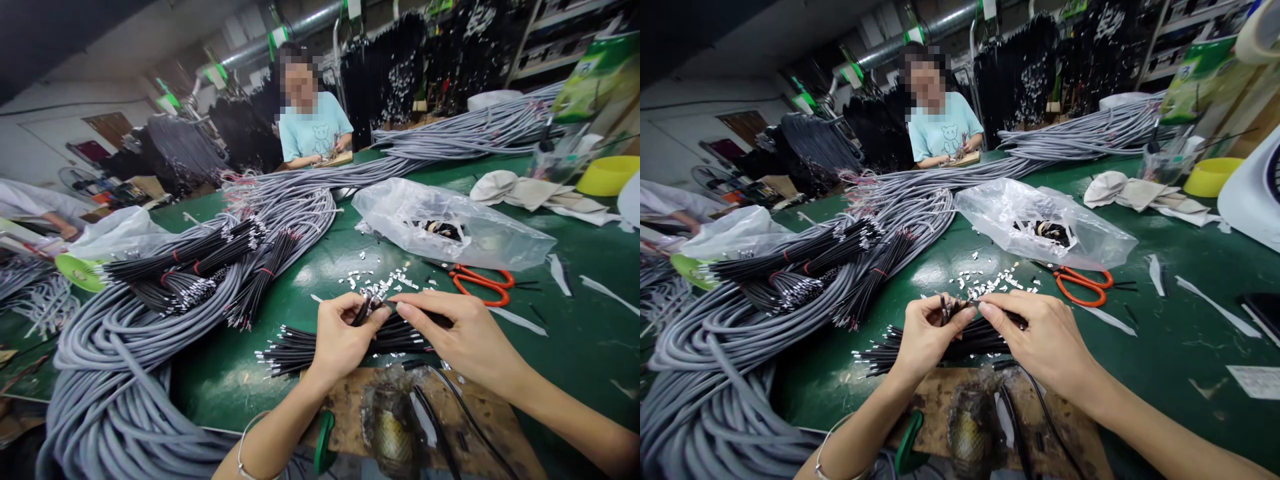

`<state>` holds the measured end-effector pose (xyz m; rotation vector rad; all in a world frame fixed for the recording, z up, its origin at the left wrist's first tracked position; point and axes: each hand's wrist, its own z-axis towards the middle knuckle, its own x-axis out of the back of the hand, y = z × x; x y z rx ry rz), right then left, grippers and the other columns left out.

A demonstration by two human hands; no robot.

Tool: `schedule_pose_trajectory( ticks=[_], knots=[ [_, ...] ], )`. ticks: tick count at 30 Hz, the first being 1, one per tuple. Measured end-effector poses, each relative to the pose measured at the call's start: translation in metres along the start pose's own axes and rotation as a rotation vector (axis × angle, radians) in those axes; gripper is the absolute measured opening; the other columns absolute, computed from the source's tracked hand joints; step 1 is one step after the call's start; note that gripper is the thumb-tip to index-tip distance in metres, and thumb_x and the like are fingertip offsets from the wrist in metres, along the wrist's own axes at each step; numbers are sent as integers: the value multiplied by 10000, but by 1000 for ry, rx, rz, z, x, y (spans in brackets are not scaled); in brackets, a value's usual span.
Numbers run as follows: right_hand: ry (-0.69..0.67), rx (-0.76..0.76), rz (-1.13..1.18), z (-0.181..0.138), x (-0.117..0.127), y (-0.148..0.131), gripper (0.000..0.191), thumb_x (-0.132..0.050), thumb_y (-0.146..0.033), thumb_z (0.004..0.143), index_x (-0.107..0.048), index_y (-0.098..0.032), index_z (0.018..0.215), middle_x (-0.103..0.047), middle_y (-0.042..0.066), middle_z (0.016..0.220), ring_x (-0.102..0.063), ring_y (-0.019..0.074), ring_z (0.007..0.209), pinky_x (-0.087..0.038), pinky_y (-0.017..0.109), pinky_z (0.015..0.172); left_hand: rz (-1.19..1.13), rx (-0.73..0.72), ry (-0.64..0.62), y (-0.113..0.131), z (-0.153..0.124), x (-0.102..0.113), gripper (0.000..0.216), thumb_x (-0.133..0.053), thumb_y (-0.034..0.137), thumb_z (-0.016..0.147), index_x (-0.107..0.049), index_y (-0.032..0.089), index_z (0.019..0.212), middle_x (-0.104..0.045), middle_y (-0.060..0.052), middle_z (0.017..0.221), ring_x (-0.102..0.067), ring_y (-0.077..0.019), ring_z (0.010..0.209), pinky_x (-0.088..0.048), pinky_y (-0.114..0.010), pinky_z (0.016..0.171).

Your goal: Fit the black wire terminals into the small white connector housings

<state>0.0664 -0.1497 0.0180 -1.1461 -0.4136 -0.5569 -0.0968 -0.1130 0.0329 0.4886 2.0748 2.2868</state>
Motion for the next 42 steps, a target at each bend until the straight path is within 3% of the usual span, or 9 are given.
schedule_pose_trajectory(
  ticks=[6,11,14,18,22,28,35,39,42],
  knots=[
    [60,10,-45,-1,1,-2,202,-537,-349,860,-711,-296,950,-719,-36,902,-650,159,793,-483,291,710,-134,127,-60,4,0,3,193,-748,254,658,-627,109,696,-600,18,507,-548,-73,428,-452,-153,447],
    [68,12,50,1,5,-4,209,-553,-357,846,-729,-262,909,-727,-15,886,-663,163,795,-501,271,724,-170,94,-176,11,0,9,207,-696,270,730,-614,102,643,-641,-23,518,-603,-95,461,-498,-160,492],
    [101,-55,135,2,4,-3,222,-581,-376,821,-731,-236,906,-725,11,909,-668,182,803,-517,277,722,-162,64,-220,11,-1,8,260,-667,322,755,-599,104,629,-628,-23,506,-598,-98,451,-486,-162,474],
    [74,-131,254,2,2,-4,284,-636,-400,762,-731,-179,913,-727,45,849,-672,202,712,-535,281,603,-83,50,-249,7,-3,3,247,-668,302,751,-606,101,623,-602,-14,484,-542,-72,426,-435,-146,447],
    [62,-72,268,1,2,-12,211,-575,-303,800,-741,-174,814,-729,42,785,-669,189,655,-525,259,534,-73,85,-234,6,-4,1,201,-683,287,731,-632,100,678,-591,-3,469,-499,-62,404,-412,-147,427],
    [58,-22,240,2,5,-12,190,-554,-221,801,-724,-167,868,-730,49,837,-675,185,716,-540,265,627,-70,87,-223,5,-2,1,284,-687,380,720,-610,112,665,-589,-10,483,-510,-81,413,-420,-176,436],
    [8,24,121,-2,0,-8,190,-506,-169,812,-692,-174,847,-699,13,723,-586,118,529,-451,212,489,-36,52,-408,1,-1,5,381,-594,471,791,-573,119,644,-487,26,471,-421,-53,375,-326,-175,404],
    [146,263,-52,-2,4,-9,262,-465,-105,789,-684,-203,894,-698,20,747,-620,133,600,-465,228,551,-53,138,-591,2,0,8,402,-563,486,804,-584,120,639,-399,50,449,-318,-40,361,-239,-176,379],
    [360,227,-271,7,20,-1,252,-466,-156,807,-690,-245,880,-694,26,743,-627,159,626,-462,268,578,-25,168,-548,4,2,7,362,-546,420,830,-617,113,651,-468,23,461,-407,-66,404,-321,-184,436]
  ],
)
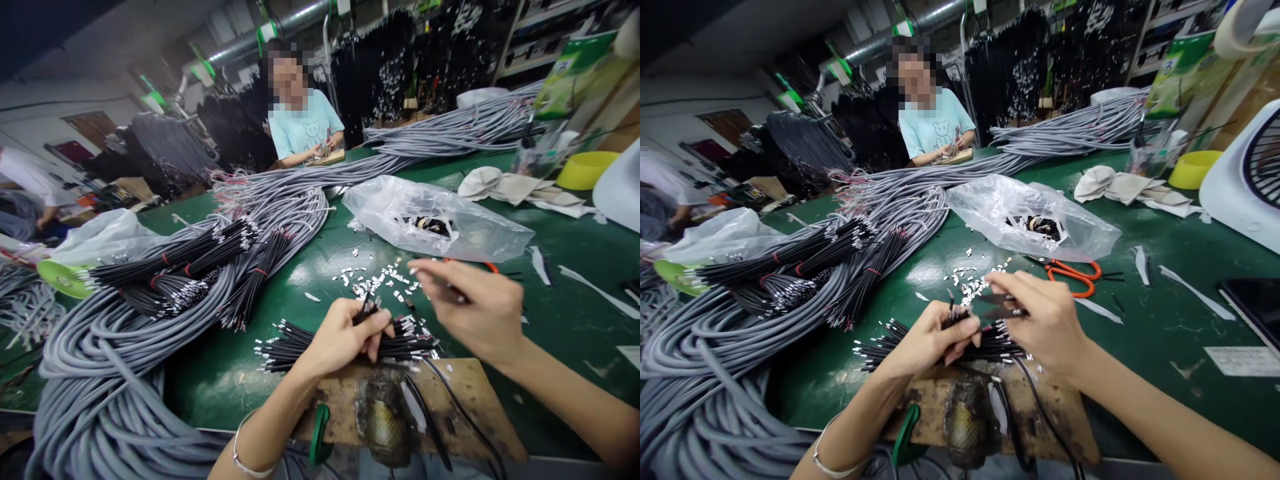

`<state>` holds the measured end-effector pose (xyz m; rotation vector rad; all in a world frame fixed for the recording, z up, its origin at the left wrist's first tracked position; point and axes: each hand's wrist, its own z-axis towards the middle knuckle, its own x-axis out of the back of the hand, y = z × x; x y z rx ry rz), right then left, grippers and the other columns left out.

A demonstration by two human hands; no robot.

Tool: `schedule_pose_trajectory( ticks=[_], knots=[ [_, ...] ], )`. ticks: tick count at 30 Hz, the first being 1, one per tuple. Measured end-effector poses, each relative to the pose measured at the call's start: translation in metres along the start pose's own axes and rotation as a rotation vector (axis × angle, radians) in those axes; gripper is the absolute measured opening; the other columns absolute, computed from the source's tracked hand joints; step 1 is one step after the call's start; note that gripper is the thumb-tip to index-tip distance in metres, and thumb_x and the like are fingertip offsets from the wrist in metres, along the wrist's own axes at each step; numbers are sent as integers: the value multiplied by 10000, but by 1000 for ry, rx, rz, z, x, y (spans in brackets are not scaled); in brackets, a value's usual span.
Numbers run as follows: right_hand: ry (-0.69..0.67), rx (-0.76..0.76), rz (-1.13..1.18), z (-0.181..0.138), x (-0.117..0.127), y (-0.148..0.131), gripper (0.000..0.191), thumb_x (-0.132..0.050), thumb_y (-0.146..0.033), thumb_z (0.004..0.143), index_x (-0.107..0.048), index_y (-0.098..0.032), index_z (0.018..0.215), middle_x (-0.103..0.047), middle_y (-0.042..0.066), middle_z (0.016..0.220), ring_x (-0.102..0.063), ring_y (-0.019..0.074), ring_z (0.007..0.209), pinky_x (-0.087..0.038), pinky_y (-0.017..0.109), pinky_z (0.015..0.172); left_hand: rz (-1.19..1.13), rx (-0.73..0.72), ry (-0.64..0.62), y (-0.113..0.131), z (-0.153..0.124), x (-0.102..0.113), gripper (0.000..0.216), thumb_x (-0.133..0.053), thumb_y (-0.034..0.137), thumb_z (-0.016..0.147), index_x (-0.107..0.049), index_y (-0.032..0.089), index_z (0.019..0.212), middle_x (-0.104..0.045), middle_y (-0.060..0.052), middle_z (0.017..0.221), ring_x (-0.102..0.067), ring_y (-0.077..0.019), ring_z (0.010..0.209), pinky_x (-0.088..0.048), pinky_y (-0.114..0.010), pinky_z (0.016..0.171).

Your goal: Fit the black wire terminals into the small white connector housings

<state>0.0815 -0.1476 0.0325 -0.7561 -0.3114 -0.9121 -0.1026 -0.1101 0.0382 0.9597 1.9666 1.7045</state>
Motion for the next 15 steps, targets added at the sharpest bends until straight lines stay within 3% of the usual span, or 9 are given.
schedule_pose_trajectory(
  ticks=[3,6,10,12,15],
  knots=[
    [18,-141,-193,11,6,24,253,-456,-221,826,-681,-227,941,-699,68,855,-640,228,739,-457,331,620,79,-56,168,-1,3,2,280,-554,351,831,-666,108,749,-610,-33,629,-556,-117,602,-424,-210,613],
    [-63,-196,-225,13,2,38,287,-451,-245,853,-633,-195,1070,-688,68,784,-623,221,634,-428,318,544,120,-76,271,-7,9,4,284,-583,365,810,-673,99,853,-579,-11,638,-530,-102,572,-407,-203,581],
    [-356,-168,34,2,-13,22,270,-403,-252,900,-628,-194,1038,-687,45,794,-631,184,672,-459,283,582,64,-74,373,-13,12,3,339,-587,418,798,-661,87,796,-534,10,549,-477,-75,461,-351,-183,476],
    [-396,-182,142,-3,-18,8,245,-434,-273,890,-633,-189,1005,-695,48,879,-645,185,759,-484,281,639,39,-88,399,-11,12,1,330,-606,410,785,-651,91,713,-559,-5,533,-511,-89,481,-381,-186,492],
    [-429,-225,198,-8,-21,-5,317,-466,-375,878,-594,-202,1111,-680,54,997,-645,189,836,-503,295,687,15,-101,443,-7,8,-3,289,-658,360,746,-623,100,624,-584,-12,526,-548,-102,487,-424,-193,510]
  ],
)
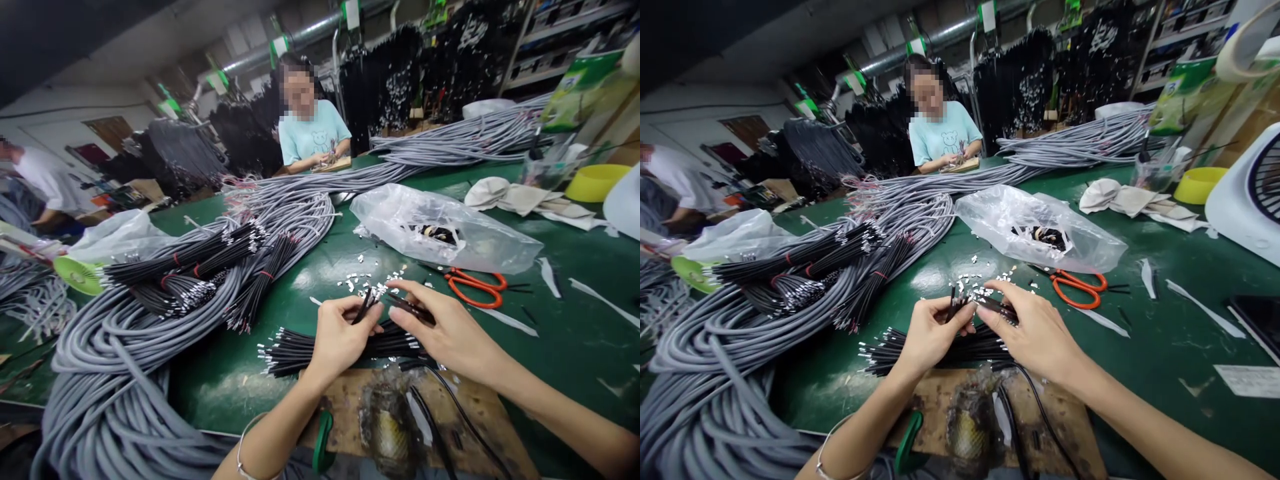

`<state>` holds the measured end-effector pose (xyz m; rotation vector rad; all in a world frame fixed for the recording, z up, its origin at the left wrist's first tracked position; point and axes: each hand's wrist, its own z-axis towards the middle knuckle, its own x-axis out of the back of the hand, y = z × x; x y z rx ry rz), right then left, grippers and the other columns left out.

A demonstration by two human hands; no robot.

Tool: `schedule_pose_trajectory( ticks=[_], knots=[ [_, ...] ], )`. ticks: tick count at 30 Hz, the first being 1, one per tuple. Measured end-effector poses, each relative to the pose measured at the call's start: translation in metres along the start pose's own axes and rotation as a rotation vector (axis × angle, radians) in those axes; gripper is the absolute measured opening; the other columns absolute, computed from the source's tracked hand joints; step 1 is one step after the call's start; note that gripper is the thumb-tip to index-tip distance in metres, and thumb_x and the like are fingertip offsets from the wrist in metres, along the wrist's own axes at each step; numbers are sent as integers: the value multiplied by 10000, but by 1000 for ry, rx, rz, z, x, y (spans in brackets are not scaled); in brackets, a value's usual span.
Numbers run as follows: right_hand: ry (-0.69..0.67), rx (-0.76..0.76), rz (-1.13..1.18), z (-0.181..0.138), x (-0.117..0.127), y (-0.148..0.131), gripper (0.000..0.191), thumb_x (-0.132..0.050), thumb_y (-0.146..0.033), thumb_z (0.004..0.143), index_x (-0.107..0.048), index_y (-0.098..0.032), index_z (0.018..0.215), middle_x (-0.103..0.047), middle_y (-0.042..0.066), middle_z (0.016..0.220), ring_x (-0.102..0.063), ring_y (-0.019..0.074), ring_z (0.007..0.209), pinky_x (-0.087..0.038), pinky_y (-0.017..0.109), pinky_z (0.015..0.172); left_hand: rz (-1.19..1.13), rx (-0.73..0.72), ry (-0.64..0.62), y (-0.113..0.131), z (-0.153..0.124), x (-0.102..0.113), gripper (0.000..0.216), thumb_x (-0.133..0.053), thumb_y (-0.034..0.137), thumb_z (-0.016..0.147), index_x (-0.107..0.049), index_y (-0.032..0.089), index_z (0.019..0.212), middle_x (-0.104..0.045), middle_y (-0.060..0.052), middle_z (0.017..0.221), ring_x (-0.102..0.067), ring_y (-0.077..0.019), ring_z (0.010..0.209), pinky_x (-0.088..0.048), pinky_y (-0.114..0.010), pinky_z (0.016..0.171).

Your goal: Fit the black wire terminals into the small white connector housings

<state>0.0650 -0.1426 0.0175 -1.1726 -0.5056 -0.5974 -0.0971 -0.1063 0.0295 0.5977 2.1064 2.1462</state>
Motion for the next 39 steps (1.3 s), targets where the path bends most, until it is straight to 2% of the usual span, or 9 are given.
schedule_pose_trajectory(
  ticks=[4,16,18,22,25,27,30,34,39],
  knots=[
    [15,19,-17,-4,-1,-2,310,-414,-374,909,-629,-231,1081,-671,54,997,-628,194,911,-497,305,735,-13,20,74,4,-5,-1,202,-684,281,713,-621,103,640,-591,-4,516,-559,-100,458,-437,-187,486],
    [36,60,56,-6,1,-7,254,-470,-321,897,-689,-246,1000,-670,20,839,-613,156,754,-461,263,660,5,0,132,2,-7,-2,258,-722,256,654,-528,135,534,-582,13,502,-537,-92,435,-451,-191,450],
    [43,64,50,-7,2,-6,245,-476,-310,896,-688,-252,1004,-664,12,827,-607,149,741,-452,262,653,-1,7,93,3,-6,1,229,-712,265,678,-566,129,567,-603,4,521,-566,-98,452,-466,-185,462],
    [56,71,60,-6,5,-6,234,-494,-304,887,-701,-247,982,-663,7,786,-602,144,718,-442,261,636,-16,40,-93,8,-5,7,218,-645,307,763,-640,112,666,-645,-30,563,-610,-112,494,-491,-187,499],
    [95,49,101,-6,4,-5,221,-518,-318,872,-712,-237,938,-673,10,791,-604,145,705,-449,260,635,-25,44,-118,11,-6,7,218,-645,306,755,-648,105,671,-654,-43,591,-606,-121,516,-484,-203,511],
    [132,0,145,-7,2,-4,211,-584,-353,825,-715,-219,923,-670,15,775,-597,145,670,-449,253,592,4,10,-53,10,-8,4,201,-690,283,705,-632,108,624,-627,-24,570,-559,-107,509,-446,-199,504],
    [166,-51,236,-9,-2,-7,190,-644,-351,769,-728,-195,836,-653,11,684,-562,130,573,-424,238,500,76,-49,36,6,-10,-1,261,-733,261,643,-550,115,528,-500,27,496,-409,-64,468,-323,-183,453],
    [176,-43,324,-11,-6,-13,129,-609,-207,757,-737,-193,752,-633,-10,588,-527,106,500,-397,217,451,137,-47,68,4,-10,-4,360,-725,285,640,-447,126,474,-345,54,467,-269,-49,469,-201,-191,434],
    [166,-89,357,-10,-6,-16,157,-580,-170,716,-737,-164,732,-658,10,611,-552,123,517,-419,218,462,140,-55,75,3,-9,-3,400,-742,300,609,-398,142,482,-306,61,474,-233,-52,478,-175,-191,429]
  ],
)
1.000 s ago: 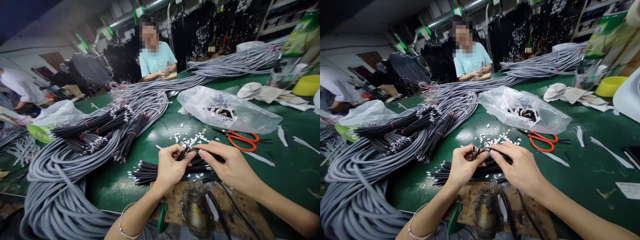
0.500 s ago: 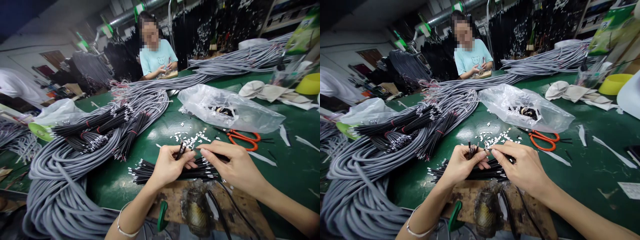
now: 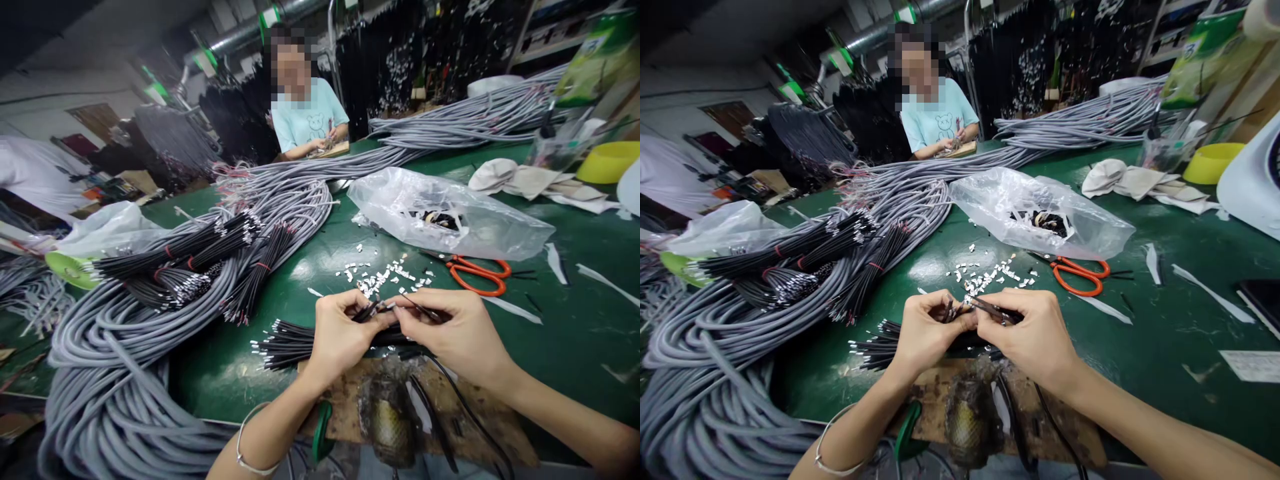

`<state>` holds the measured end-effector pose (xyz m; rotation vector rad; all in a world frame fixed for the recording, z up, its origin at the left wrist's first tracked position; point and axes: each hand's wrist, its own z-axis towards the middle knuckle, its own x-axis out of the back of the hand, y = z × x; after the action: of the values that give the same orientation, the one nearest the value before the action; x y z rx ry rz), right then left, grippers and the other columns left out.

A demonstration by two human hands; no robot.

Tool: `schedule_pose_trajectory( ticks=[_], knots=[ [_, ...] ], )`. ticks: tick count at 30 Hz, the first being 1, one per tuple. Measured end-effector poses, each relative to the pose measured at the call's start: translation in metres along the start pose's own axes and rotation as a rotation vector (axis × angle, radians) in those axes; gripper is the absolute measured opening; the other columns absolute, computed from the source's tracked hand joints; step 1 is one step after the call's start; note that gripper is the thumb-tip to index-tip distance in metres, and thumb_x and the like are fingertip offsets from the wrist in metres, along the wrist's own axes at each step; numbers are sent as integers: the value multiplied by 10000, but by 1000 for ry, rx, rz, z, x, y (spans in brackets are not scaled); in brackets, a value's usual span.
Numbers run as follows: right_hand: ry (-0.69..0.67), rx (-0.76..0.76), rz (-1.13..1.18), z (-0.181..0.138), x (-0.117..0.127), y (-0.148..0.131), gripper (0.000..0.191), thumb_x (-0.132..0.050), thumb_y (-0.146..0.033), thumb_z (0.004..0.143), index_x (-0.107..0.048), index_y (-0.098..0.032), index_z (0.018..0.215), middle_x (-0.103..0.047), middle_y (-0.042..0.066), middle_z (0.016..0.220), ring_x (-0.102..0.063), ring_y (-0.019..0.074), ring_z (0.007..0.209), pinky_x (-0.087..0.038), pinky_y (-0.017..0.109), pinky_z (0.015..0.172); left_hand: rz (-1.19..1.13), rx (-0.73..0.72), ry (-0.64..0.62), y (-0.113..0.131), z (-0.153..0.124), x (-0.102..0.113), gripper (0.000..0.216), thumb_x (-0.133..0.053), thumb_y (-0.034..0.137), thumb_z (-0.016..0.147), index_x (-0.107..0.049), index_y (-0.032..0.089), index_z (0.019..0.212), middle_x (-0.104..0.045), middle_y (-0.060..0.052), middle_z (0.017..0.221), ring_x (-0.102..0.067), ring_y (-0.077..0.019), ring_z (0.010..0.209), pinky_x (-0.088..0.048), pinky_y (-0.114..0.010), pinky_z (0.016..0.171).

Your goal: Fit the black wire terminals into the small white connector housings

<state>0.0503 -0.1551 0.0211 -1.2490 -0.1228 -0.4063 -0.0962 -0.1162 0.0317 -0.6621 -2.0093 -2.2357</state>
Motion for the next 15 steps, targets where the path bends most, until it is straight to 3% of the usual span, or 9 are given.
schedule_pose_trajectory(
  ticks=[11,15],
  knots=[
    [-24,-68,28,0,-1,-1,185,-574,-232,719,-737,-146,734,-682,38,645,-575,149,524,-433,232,458,-25,-25,26,-2,-2,-1,427,-761,258,599,-370,139,477,-304,70,474,-230,-42,474,-175,-175,421],
    [-48,-72,16,0,0,1,185,-564,-229,726,-732,-154,721,-686,30,658,-584,148,538,-437,227,473,-82,-7,-38,-4,0,2,306,-782,221,590,-509,118,501,-429,60,471,-336,-40,452,-256,-159,421]
  ],
)
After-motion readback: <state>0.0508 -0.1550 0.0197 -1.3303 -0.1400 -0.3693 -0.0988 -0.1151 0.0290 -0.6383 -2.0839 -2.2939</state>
